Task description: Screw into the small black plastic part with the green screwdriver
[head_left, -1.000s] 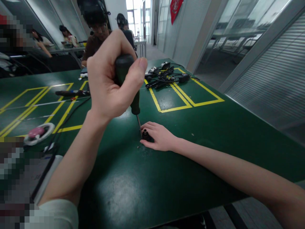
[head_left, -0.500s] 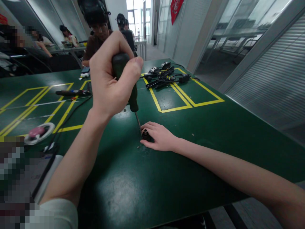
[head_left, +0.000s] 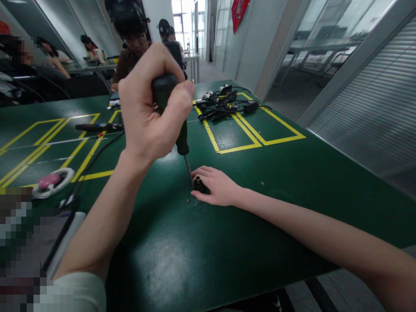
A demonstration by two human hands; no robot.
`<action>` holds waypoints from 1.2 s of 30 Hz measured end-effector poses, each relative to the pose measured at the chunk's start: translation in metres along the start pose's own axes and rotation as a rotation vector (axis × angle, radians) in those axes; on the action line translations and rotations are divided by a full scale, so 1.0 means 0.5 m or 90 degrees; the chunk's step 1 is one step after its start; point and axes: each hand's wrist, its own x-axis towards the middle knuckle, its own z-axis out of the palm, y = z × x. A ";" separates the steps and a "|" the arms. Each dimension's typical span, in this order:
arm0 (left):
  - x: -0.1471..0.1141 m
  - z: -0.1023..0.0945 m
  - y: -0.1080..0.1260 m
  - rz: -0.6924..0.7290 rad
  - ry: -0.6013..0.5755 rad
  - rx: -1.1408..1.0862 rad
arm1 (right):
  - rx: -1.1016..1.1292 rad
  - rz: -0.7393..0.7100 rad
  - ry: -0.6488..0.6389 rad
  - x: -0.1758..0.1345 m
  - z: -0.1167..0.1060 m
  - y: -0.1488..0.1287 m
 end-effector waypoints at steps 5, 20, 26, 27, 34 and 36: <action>-0.003 0.003 0.009 -0.079 -0.009 -0.088 | -0.008 0.003 -0.001 0.000 0.000 -0.001; -0.009 0.008 0.014 -0.046 0.017 -0.038 | -0.015 -0.012 0.010 0.000 0.002 0.000; -0.008 0.007 0.016 -0.036 0.019 0.005 | -0.016 -0.009 0.010 0.000 0.004 0.000; -0.008 0.006 0.015 -0.026 0.021 0.016 | -0.016 -0.009 0.010 0.000 0.004 0.000; 0.002 -0.008 0.021 0.003 -0.038 0.048 | -0.018 -0.008 0.007 0.000 0.003 0.001; 0.005 -0.010 0.025 0.029 -0.052 0.068 | -0.020 -0.006 0.008 -0.001 0.004 0.002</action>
